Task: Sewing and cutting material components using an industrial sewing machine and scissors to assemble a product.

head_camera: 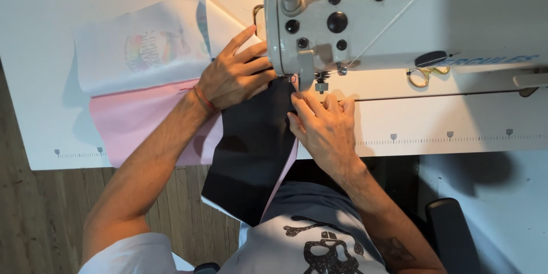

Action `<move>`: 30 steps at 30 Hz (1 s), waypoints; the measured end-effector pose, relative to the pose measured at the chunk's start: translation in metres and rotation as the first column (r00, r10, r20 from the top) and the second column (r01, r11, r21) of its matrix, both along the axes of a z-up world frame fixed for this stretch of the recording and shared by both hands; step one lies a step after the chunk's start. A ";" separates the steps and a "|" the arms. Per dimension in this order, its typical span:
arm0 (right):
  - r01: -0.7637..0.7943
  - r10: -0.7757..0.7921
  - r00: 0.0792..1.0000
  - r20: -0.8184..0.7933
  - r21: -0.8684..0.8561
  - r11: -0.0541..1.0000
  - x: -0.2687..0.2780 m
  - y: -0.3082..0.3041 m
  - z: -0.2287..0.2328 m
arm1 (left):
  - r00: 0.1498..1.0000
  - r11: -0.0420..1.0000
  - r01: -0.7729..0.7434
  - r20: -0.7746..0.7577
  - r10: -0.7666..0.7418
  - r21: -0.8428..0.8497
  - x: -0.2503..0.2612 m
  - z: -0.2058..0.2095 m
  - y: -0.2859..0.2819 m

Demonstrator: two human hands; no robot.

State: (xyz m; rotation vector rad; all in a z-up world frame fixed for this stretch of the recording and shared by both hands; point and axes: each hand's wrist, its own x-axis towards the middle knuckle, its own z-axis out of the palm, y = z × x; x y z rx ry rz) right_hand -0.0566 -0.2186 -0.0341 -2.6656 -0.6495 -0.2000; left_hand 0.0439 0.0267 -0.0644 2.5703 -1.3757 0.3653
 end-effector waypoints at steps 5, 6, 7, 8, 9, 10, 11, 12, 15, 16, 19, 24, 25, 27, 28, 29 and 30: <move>0.028 -0.028 0.999 0.022 -0.025 0.999 0.005 0.009 0.000 | 0.998 0.999 0.044 0.048 -0.043 -0.026 0.013 0.003 0.008; 0.024 -0.023 1.000 0.015 -0.029 0.999 0.004 0.011 -0.001 | 0.998 0.999 0.040 0.040 -0.039 -0.030 0.011 0.000 0.009; 0.030 -0.030 1.000 0.007 -0.045 0.999 0.004 0.012 -0.002 | 0.998 0.999 0.046 0.049 -0.045 -0.024 0.009 -0.001 0.009; 0.040 -0.040 0.999 0.009 -0.060 0.997 0.007 0.013 -0.002 | 0.996 0.998 0.056 0.067 -0.055 -0.016 0.013 -0.002 0.010; 0.040 -0.039 0.999 0.011 -0.062 0.997 0.005 0.014 -0.001 | 0.996 0.998 0.055 0.069 -0.054 -0.018 0.014 -0.003 0.011; 0.045 -0.043 0.998 0.036 -0.053 0.998 0.006 0.016 0.001 | 0.996 0.998 0.057 0.076 -0.056 -0.015 0.017 -0.004 0.013; 0.050 -0.047 0.997 0.060 -0.044 0.998 0.006 0.018 0.002 | 0.995 0.998 0.059 0.083 -0.058 -0.011 0.019 -0.004 0.015; 0.042 -0.039 0.998 0.058 -0.045 0.998 0.005 0.019 0.000 | 0.996 0.999 0.050 0.081 -0.049 -0.012 0.018 -0.003 0.016; 0.035 -0.028 0.996 0.089 -0.076 0.996 0.001 0.022 -0.005 | 0.995 0.999 0.053 0.090 -0.052 -0.007 0.014 0.001 0.019; 0.045 -0.039 0.997 0.073 -0.077 0.996 0.001 0.023 -0.007 | 0.993 0.998 0.060 0.101 -0.060 0.003 0.016 0.003 0.020; 0.054 -0.048 0.997 0.062 -0.097 0.994 0.000 0.025 -0.007 | 0.991 0.998 0.068 0.111 -0.069 0.011 0.017 0.006 0.019; 0.043 -0.033 0.996 0.081 -0.115 0.992 0.002 0.026 -0.004 | 0.993 0.997 0.071 0.099 -0.071 -0.005 0.020 0.000 0.021; 0.046 -0.038 0.996 0.079 -0.102 0.994 0.002 0.026 -0.004 | 0.992 0.997 0.072 0.103 -0.071 -0.004 0.021 0.000 0.021; 0.044 -0.038 0.997 0.070 -0.091 0.995 0.001 0.025 -0.006 | 0.993 0.998 0.068 0.101 -0.067 -0.007 0.019 -0.002 0.021; 0.043 -0.037 0.997 0.071 -0.084 0.996 0.001 0.025 -0.006 | 0.992 0.998 0.065 0.105 -0.064 -0.001 0.018 -0.004 0.022; 0.042 -0.037 0.997 0.072 -0.077 0.996 0.001 0.025 -0.007 | 0.992 0.998 0.061 0.109 -0.061 0.004 0.017 -0.005 0.022; 0.043 -0.037 0.996 0.075 -0.078 0.996 0.002 0.024 -0.007 | 0.992 0.998 0.062 0.113 -0.062 0.003 0.017 -0.004 0.021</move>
